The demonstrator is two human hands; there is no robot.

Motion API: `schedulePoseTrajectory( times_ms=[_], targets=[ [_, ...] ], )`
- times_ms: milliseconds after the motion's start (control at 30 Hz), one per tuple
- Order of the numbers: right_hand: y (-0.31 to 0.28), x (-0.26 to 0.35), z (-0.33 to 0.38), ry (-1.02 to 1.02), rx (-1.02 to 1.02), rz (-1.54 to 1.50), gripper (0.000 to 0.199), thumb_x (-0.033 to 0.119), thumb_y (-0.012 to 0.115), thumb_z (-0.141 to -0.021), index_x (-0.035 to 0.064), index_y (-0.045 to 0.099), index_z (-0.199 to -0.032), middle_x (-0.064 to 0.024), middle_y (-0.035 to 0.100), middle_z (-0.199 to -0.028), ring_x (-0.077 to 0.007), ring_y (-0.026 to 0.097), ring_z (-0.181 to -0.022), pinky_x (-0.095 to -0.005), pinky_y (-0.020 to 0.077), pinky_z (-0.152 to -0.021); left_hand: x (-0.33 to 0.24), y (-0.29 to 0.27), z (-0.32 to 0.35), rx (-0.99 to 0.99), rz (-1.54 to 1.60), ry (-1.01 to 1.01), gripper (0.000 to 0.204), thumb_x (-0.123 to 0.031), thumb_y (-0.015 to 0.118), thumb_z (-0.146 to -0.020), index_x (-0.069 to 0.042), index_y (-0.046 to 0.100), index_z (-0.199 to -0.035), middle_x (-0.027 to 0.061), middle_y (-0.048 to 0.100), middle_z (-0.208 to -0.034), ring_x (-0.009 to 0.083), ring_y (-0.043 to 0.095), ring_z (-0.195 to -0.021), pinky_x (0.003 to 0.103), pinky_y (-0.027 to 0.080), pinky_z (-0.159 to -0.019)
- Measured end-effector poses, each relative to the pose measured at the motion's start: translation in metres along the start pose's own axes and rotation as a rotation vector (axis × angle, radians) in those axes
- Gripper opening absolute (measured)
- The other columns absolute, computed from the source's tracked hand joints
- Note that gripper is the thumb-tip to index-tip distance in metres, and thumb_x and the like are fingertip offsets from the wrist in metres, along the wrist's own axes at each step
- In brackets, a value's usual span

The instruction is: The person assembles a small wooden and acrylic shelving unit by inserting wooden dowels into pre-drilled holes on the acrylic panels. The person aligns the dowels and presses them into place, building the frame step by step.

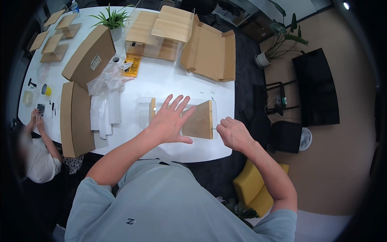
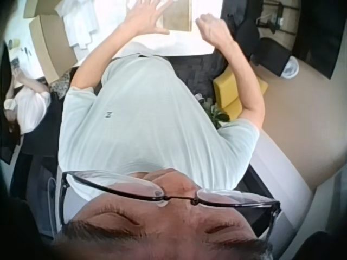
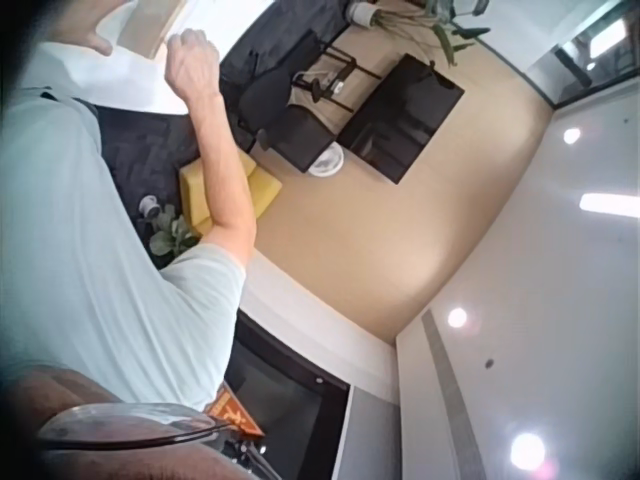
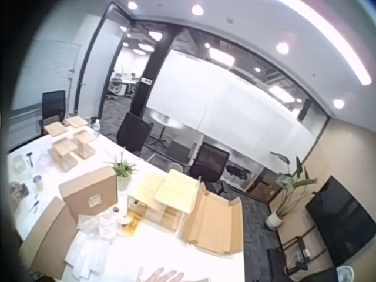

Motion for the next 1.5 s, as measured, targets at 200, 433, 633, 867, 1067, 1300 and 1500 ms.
schedulePoseTrajectory(
  times_ms=[200,433,633,867,1067,1300,1500],
  targets=[
    [-0.005,0.001,-0.003,-0.072,-0.028,0.025,0.004,0.008,0.068,-0.090,0.0064,0.065,-0.087,-0.0076,0.060,-0.084,-0.0263,0.063,-0.087,-0.0395,0.0543,-0.078,0.000,-0.001,0.000,-0.010,0.005,-0.003,0.118,-0.087,0.067,-0.081,-0.011,0.038,-0.167,0.0234,0.030,-0.173,0.0404,0.024,-0.162,0.060,0.013,-0.134],
    [0.000,0.006,-0.008,-0.194,0.034,0.166,0.004,0.010,0.063,-0.092,0.0084,0.066,-0.093,-0.0051,0.061,-0.086,-0.0245,0.063,-0.093,-0.0387,0.0545,-0.082,0.000,-0.002,0.001,-0.029,0.010,0.001,0.118,-0.086,0.069,-0.080,-0.011,0.039,-0.166,0.0235,0.031,-0.173,0.0410,0.026,-0.161,0.060,0.014,-0.134],
    [0.013,-0.003,-0.017,-0.148,0.215,0.069,0.008,0.010,0.064,-0.091,0.0049,0.069,-0.094,-0.0132,0.070,-0.081,-0.0312,0.073,-0.086,-0.0471,0.0576,-0.078,-0.001,-0.002,0.001,-0.026,0.003,0.000,0.118,-0.085,0.070,-0.080,-0.011,0.040,-0.166,0.0241,0.032,-0.172,0.0414,0.027,-0.161,0.061,0.014,-0.134],
    [0.035,-0.015,-0.001,0.758,0.095,-0.678,0.026,0.015,0.061,-0.101,-0.0050,0.074,-0.093,-0.0300,0.073,-0.085,-0.0475,0.073,-0.083,-0.0543,0.0585,-0.083,-0.002,-0.002,0.001,-0.028,0.012,-0.003,0.117,-0.085,0.069,-0.080,-0.011,0.040,-0.166,0.0239,0.031,-0.173,0.0412,0.026,-0.162,0.061,0.013,-0.134],
    [-0.001,0.002,-0.014,0.529,0.122,-0.285,0.018,0.014,0.063,-0.101,-0.0011,0.071,-0.094,-0.0219,0.072,-0.079,-0.0416,0.072,-0.079,-0.0506,0.0582,-0.076,0.001,0.003,0.001,-0.032,0.019,-0.006,0.117,-0.086,0.068,-0.081,-0.011,0.039,-0.166,0.0234,0.030,-0.173,0.0406,0.025,-0.162,0.061,0.013,-0.134],
    [0.000,0.000,0.002,0.049,-0.061,-0.059,0.006,0.009,0.066,-0.094,0.0053,0.069,-0.090,-0.0099,0.065,-0.080,-0.0288,0.067,-0.081,-0.0423,0.0565,-0.071,-0.001,-0.002,0.001,0.009,-0.004,-0.006,0.118,-0.086,0.067,-0.081,-0.011,0.037,-0.167,0.0233,0.030,-0.174,0.0402,0.023,-0.163,0.060,0.013,-0.134],
    [0.003,0.003,-0.002,-0.024,-0.031,0.024,0.002,0.007,0.067,-0.089,0.0069,0.069,-0.091,-0.0071,0.064,-0.083,-0.0252,0.064,-0.086,-0.0386,0.0557,-0.078,0.000,0.000,0.000,0.009,-0.015,-0.010,0.118,-0.087,0.066,-0.082,-0.012,0.036,-0.167,0.0230,0.029,-0.174,0.0403,0.023,-0.163,0.060,0.013,-0.134]
  ],
)
Point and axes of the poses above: each hand's wrist, its own z-axis away from the middle knuckle, its own y-axis out of the palm, x = y × z, the point moved 7 cm from there along -z, towards the middle knuckle
